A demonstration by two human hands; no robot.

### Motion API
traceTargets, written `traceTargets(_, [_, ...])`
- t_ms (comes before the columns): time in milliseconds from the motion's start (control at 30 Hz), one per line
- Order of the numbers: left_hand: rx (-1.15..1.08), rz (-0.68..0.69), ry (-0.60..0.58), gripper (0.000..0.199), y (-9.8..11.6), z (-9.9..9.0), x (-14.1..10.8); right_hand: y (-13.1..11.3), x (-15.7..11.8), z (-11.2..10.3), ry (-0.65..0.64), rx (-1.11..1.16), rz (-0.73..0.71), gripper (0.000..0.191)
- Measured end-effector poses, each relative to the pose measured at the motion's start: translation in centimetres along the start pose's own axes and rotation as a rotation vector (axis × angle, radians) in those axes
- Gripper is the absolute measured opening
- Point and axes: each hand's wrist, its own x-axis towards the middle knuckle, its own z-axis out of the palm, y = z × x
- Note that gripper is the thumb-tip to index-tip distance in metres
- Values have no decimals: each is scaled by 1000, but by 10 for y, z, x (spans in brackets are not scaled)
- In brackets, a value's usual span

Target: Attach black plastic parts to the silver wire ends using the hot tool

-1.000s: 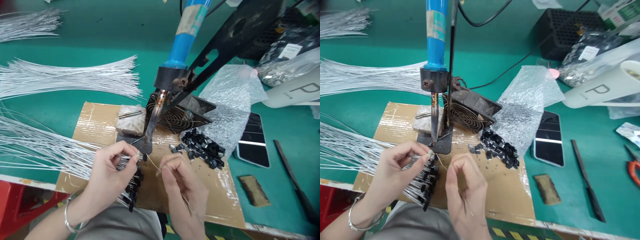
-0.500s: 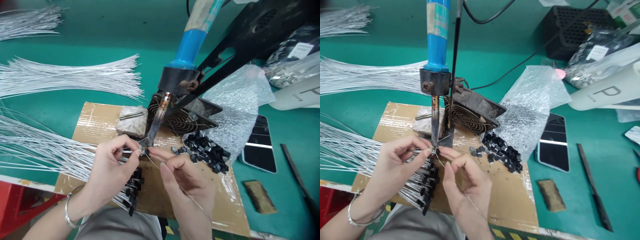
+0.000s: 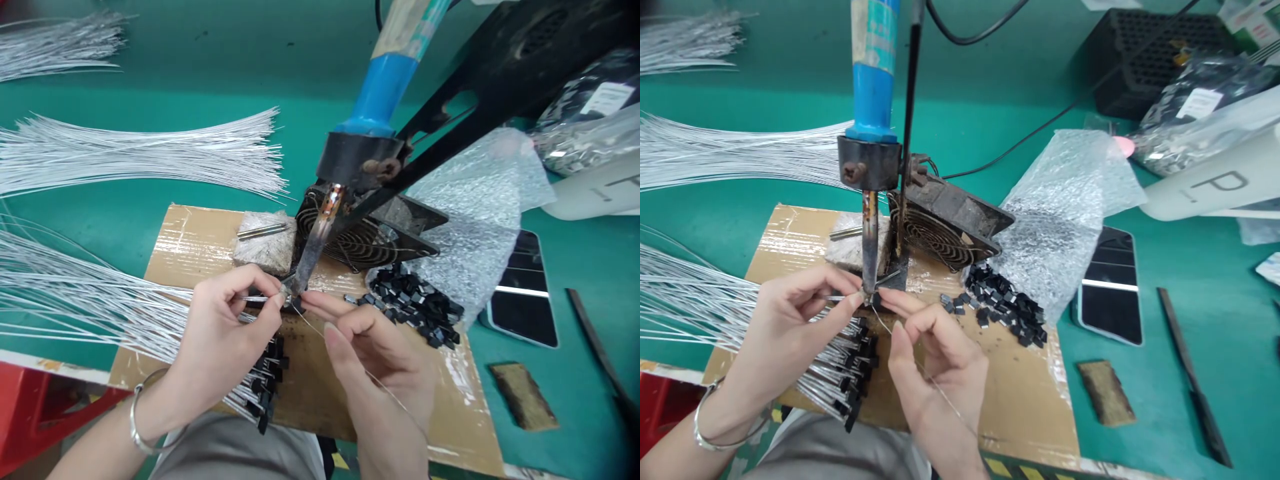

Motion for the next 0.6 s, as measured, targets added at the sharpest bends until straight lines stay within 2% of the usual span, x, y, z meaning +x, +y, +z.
traceTargets(333, [-20,10,-13,15,1,-1,-1,3,6,-5,-75,-52,-135,23])
traceTargets(600, [-23,13,-9,14,1,-2,-1,8,6,-8,-102,-38,-168,24])
